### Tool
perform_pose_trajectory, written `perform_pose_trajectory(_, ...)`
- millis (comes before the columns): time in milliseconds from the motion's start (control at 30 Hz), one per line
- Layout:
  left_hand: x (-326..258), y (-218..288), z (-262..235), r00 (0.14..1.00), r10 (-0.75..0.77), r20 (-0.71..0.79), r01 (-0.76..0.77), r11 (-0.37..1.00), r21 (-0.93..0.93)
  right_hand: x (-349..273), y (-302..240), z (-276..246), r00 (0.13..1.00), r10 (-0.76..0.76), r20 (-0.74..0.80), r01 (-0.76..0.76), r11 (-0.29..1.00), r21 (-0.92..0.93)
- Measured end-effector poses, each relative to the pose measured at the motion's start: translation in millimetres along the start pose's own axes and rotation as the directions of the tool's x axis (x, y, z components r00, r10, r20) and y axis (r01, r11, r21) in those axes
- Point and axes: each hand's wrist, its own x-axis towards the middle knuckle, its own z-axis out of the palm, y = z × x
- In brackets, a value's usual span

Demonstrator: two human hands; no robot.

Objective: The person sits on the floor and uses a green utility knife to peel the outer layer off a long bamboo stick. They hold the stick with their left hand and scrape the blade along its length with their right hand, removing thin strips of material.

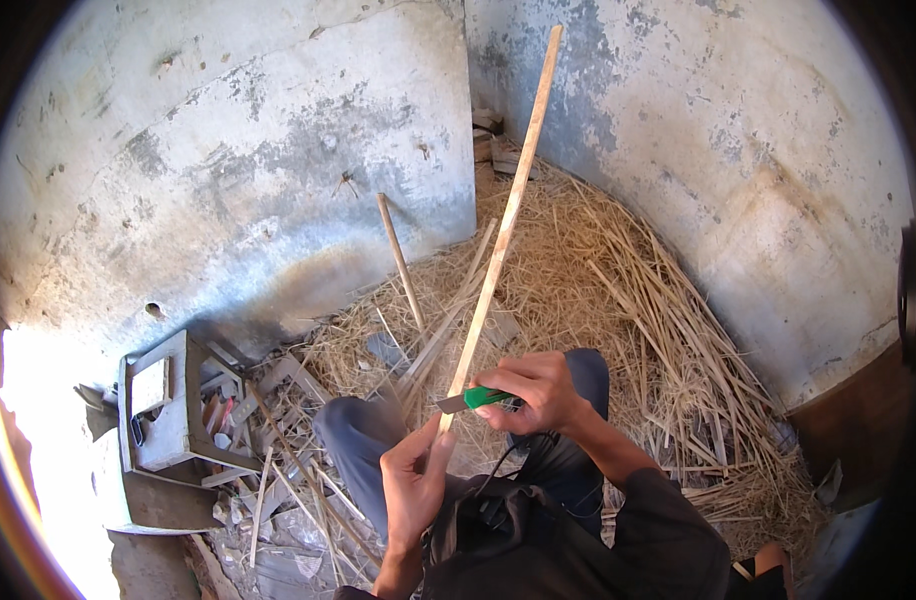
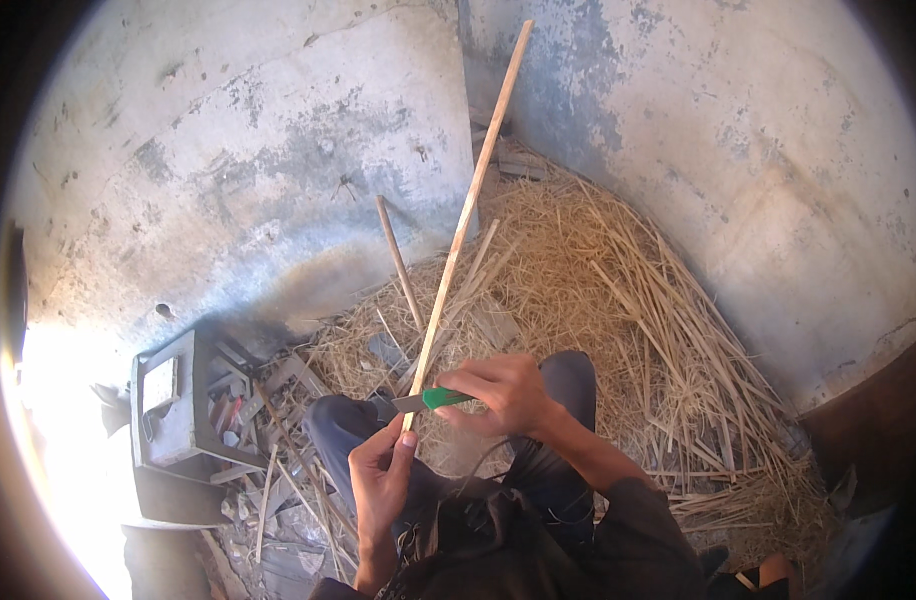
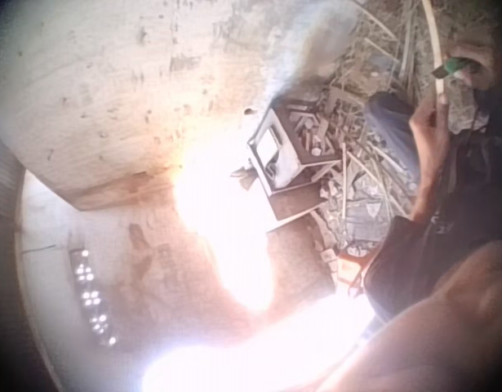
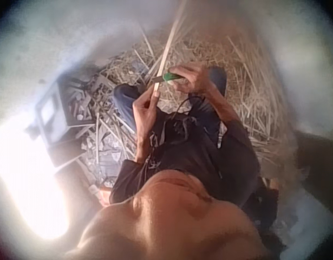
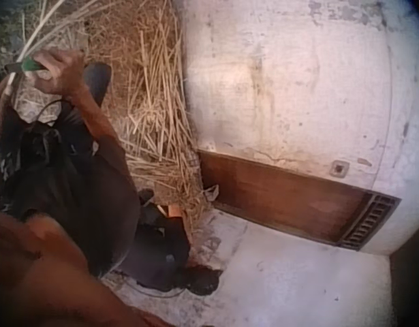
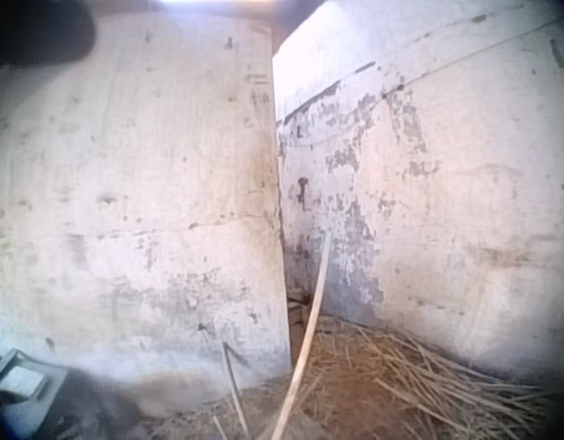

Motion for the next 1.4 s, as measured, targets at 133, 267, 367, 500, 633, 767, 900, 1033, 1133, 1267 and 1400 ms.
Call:
perform_pose_trajectory(133,-1,-1,2,1.0,0.003,-0.016,-0.004,1.0,-0.018,2,-3,-1,0.999,0.031,0.009,-0.031,0.999,-0.011)
perform_pose_trajectory(267,-2,7,2,1.0,0.008,-0.013,-0.007,1.0,0.014,5,-10,-7,0.998,0.056,0.031,-0.055,0.997,-0.049)
perform_pose_trajectory(367,-3,10,2,1.0,-0.011,-0.007,0.011,1.0,0.024,3,-9,-5,0.999,0.049,0.008,-0.048,0.997,-0.061)
perform_pose_trajectory(500,-3,9,1,1.0,-0.015,0.009,0.015,1.0,-0.003,3,-9,-5,0.999,0.043,-0.006,-0.043,0.996,-0.081)
perform_pose_trajectory(633,-3,7,-3,0.998,-0.037,0.052,0.039,0.998,-0.043,3,-7,-5,0.999,0.032,-0.028,-0.034,0.995,-0.089)
perform_pose_trajectory(767,-4,9,-3,0.998,-0.012,0.068,0.012,1.0,-0.004,-1,1,0,0.99,0.058,-0.127,-0.066,0.996,-0.064)
perform_pose_trajectory(900,-6,7,-5,0.998,-0.026,0.06,0.025,1.0,0.015,6,11,-9,0.993,0.026,-0.111,-0.037,0.995,-0.092)
perform_pose_trajectory(1033,-7,6,-5,0.998,-0.046,0.046,0.047,0.999,-0.028,9,11,-13,0.997,0.016,-0.077,-0.026,0.991,-0.13)
perform_pose_trajectory(1133,-6,5,-11,0.994,-0.08,0.08,0.082,0.996,-0.017,9,13,-11,0.998,0.008,-0.059,-0.017,0.989,-0.147)
perform_pose_trajectory(1267,-8,2,-15,0.993,-0.09,0.078,0.088,0.996,0.029,9,13,-11,0.998,-0.001,-0.061,-0.008,0.989,-0.147)
perform_pose_trajectory(1400,-30,-5,-23,0.989,-0.061,0.138,0.055,0.998,0.043,1,70,-31,0.88,0.301,-0.368,-0.336,0.941,-0.035)
